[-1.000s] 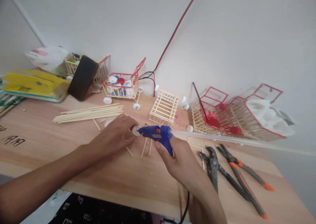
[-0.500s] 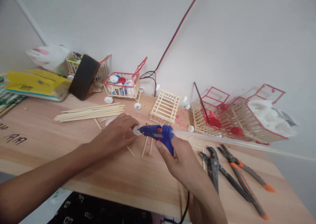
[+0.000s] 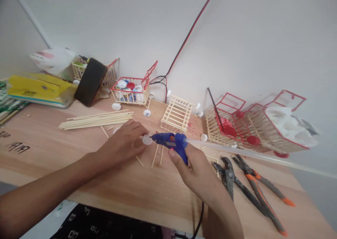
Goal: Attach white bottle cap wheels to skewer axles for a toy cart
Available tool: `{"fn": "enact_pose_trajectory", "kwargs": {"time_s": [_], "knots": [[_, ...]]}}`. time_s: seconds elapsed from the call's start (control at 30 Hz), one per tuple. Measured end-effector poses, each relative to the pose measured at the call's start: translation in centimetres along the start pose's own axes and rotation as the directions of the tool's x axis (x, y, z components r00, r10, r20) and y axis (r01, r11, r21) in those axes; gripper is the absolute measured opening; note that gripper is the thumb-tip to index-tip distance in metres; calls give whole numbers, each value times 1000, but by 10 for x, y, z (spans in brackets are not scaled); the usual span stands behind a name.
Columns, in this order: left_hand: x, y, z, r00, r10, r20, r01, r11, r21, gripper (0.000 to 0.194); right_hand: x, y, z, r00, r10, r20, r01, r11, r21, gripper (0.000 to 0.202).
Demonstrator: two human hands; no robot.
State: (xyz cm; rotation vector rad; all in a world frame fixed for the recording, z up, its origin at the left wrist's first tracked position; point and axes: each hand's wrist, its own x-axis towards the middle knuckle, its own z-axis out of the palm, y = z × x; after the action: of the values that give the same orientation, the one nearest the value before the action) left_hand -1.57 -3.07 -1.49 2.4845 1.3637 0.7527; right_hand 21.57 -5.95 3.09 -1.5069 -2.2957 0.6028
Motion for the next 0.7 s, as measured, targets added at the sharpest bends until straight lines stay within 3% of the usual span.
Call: {"fn": "enact_pose_trajectory", "kwargs": {"time_s": [0.7], "knots": [[1, 0, 0, 1000, 7, -9, -7, 1000, -1, 12, 2, -3, 5, 995, -19, -96, 8, 994, -111, 39]]}}
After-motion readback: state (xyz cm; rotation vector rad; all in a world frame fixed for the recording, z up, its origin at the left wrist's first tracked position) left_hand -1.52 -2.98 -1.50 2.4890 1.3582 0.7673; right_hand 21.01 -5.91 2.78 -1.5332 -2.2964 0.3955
